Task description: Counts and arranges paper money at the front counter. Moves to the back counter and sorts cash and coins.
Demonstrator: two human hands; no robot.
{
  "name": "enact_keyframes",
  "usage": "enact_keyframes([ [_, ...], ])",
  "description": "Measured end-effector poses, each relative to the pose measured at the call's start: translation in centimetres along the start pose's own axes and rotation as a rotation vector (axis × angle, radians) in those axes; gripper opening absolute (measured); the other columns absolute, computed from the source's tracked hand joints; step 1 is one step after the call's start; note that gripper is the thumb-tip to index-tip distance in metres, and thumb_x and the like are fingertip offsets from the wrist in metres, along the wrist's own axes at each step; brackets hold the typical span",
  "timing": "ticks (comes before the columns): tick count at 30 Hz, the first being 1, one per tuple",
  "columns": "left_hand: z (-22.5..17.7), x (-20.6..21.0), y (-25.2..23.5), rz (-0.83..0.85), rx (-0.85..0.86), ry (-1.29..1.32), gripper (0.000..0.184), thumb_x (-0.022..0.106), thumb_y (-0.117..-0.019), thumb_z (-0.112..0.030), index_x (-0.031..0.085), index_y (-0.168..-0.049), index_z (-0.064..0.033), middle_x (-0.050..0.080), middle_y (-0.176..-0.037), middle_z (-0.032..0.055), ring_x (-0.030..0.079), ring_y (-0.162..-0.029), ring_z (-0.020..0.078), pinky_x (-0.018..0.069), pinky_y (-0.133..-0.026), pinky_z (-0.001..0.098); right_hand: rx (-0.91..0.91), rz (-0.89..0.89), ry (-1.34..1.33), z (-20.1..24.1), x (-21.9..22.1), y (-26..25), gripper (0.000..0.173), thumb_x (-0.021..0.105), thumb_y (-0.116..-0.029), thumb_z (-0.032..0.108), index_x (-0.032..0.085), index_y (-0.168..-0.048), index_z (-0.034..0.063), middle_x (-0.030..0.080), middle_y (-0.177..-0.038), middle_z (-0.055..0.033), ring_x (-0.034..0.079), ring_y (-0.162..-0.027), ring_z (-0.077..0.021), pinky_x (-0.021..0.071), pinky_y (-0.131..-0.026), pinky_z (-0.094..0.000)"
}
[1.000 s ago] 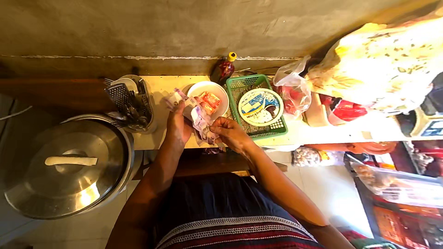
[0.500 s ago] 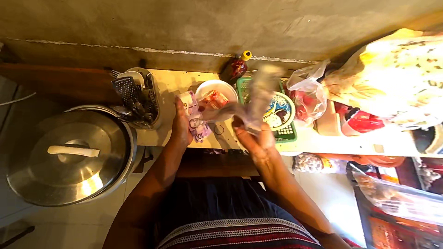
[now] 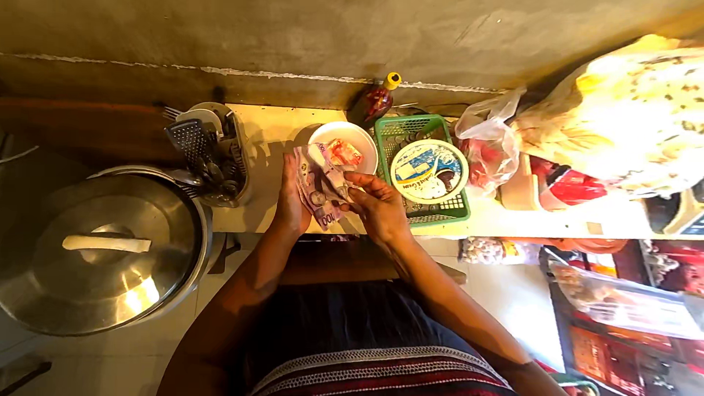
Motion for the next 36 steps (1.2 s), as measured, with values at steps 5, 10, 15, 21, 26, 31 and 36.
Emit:
enact_keyframes([
  [5,1.6,-0.3,0.1,-0.063,-0.218,0.092,0.058,0.035,-0.1059,-0.058,0.061,-0.131,-0.0132,0.072,-0.107,0.0126,0.073,-0.095,0.0258,0.062,-0.08,0.0426,-0.14,0.063,-0.28,4.8,0.4,-0.7,0.033,0.054,-0.0993,0.001,0.068,-0.128,0.009,0.071,-0.114,-0.0051,0.07,-0.087,-0.0121,0.0616,-0.077,-0.0289],
  [10,2.8,-0.3,-0.1,-0.074,-0.289,0.127,0.057,0.033,-0.1068,-0.057,0.057,-0.134,-0.0124,0.072,-0.108,0.0157,0.073,-0.094,0.029,0.0617,-0.079,0.0453,-0.116,0.103,-0.093,4.4,1.3,-1.1,0.039,0.057,-0.0992,0.002,0.064,-0.137,0.0094,0.068,-0.126,-0.0059,0.069,-0.088,-0.0129,0.061,-0.076,-0.0305],
  [15,1.4,-0.8,-0.4,-0.074,-0.122,0.111,0.07,0.022,-0.0995,-0.075,0.056,-0.137,-0.0258,0.069,-0.12,0.0019,0.068,-0.105,0.0167,0.0595,-0.083,0.0395,0.007,0.078,0.19,0.3,0.8,-0.3,0.038,0.056,-0.0989,-0.002,0.067,-0.134,0.0074,0.069,-0.13,-0.0084,0.071,-0.079,-0.0167,0.0622,-0.072,-0.033],
  [21,0.3,-0.5,0.0,-0.015,-0.004,0.075,0.06,0.052,-0.0969,-0.063,0.05,-0.141,-0.0217,0.066,-0.123,0.0014,0.066,-0.11,0.0145,0.0577,-0.091,0.0378,0.0,0.154,0.411,0.1,2.2,0.5,0.034,0.055,-0.1024,0.005,0.065,-0.135,0.0085,0.072,-0.114,-0.0065,0.067,-0.075,-0.0093,0.0579,-0.067,-0.0258],
  [26,0.6,-0.8,0.3,-0.114,-0.109,0.0,0.031,0.062,-0.0883,-0.002,0.059,-0.119,-0.0083,0.071,-0.094,0.0085,0.071,-0.08,0.0166,0.0611,-0.071,0.0342,0.115,0.477,0.539,-0.4,3.8,0.7,0.036,0.049,-0.1049,0.006,0.056,-0.14,0.0086,0.071,-0.095,-0.0054,0.07,-0.074,-0.0117,0.0614,-0.067,-0.0291],
  [31,1.1,-2.9,-0.2,-0.293,-0.211,-0.031,0.025,0.062,-0.0891,0.002,0.06,-0.113,-0.0028,0.071,-0.093,0.012,0.071,-0.077,0.0198,0.0605,-0.067,0.0366,-0.024,0.552,0.928,3.7,2.2,-2.8,0.026,0.054,-0.1065,0.015,0.071,-0.125,0.0107,0.075,-0.106,-0.0067,0.069,-0.077,-0.0157,0.0597,-0.069,-0.0361],
  [36,1.1,-4.2,-0.6,-0.379,-0.156,0.046,0.033,0.064,-0.0922,-0.003,0.061,-0.125,-0.0056,0.07,-0.102,0.0132,0.071,-0.084,0.0218,0.0607,-0.07,0.0391,-0.458,0.431,1.362,4.6,3.4,-10.9,0.023,0.068,-0.0912,0.003,0.072,-0.113,0.0006,0.071,-0.119,-0.0191,0.064,-0.118,-0.0385,0.0499,-0.103,-0.0588],
])
Point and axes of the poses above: each hand's wrist, its own y-axis away from the middle knuckle, its own x-axis out of the palm, z = x × y, the point moved 9 cm from there along -y, towards the middle knuckle
